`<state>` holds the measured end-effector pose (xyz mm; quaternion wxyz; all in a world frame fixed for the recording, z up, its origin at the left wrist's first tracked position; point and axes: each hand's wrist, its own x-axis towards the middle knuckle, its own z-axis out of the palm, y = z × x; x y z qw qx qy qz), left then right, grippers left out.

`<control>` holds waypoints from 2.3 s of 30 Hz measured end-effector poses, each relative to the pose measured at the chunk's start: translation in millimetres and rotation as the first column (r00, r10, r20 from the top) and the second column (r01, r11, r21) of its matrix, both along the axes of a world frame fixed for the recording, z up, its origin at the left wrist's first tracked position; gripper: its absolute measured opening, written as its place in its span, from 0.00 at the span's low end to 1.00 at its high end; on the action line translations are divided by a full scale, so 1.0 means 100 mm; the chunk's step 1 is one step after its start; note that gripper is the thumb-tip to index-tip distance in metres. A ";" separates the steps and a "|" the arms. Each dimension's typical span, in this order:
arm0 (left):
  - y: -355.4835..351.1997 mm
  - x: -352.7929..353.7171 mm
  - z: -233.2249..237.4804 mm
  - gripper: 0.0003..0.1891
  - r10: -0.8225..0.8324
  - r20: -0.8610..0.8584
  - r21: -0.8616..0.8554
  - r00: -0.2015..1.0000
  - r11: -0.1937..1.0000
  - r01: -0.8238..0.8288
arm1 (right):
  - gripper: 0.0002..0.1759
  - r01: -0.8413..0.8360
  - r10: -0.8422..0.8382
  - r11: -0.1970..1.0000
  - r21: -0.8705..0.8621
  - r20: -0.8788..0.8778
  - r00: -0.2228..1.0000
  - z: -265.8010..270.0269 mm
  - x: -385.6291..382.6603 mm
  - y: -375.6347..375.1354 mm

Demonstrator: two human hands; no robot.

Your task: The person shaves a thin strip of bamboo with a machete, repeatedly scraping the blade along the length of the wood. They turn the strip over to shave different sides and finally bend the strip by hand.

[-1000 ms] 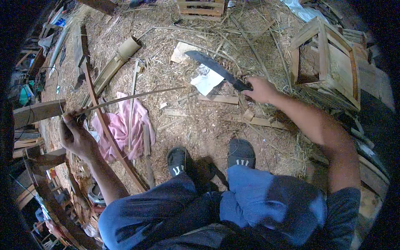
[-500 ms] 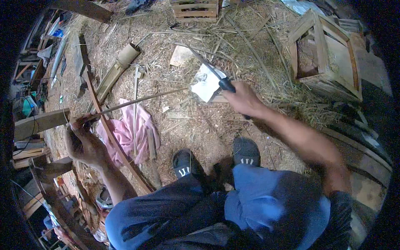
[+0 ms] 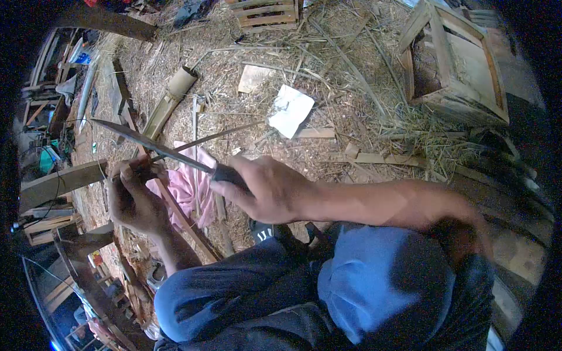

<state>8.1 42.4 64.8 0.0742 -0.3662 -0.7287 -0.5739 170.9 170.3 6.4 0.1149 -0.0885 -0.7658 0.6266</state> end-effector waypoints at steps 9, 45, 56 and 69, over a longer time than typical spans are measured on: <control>0.03 0.10 -0.13 0.18 0.001 -0.074 0.089 0.997 0.996 0.005 | 0.16 0.093 -0.081 0.995 -0.031 0.282 0.956 -0.36 0.18 -0.02; 0.04 0.08 -0.08 0.15 -0.104 -0.131 0.031 0.986 0.994 0.108 | 0.20 0.126 -0.134 0.991 0.049 0.224 0.965 -0.67 0.27 0.06; 0.07 0.11 -0.09 0.14 -0.003 -0.088 0.090 0.996 0.996 0.011 | 0.15 0.055 -0.053 0.998 -0.010 0.166 0.985 -0.59 0.15 0.04; 0.15 0.17 -0.19 0.19 0.003 -0.203 0.079 0.979 0.997 0.013 | 0.18 0.128 -0.130 0.992 0.021 0.206 0.970 -0.58 0.12 0.06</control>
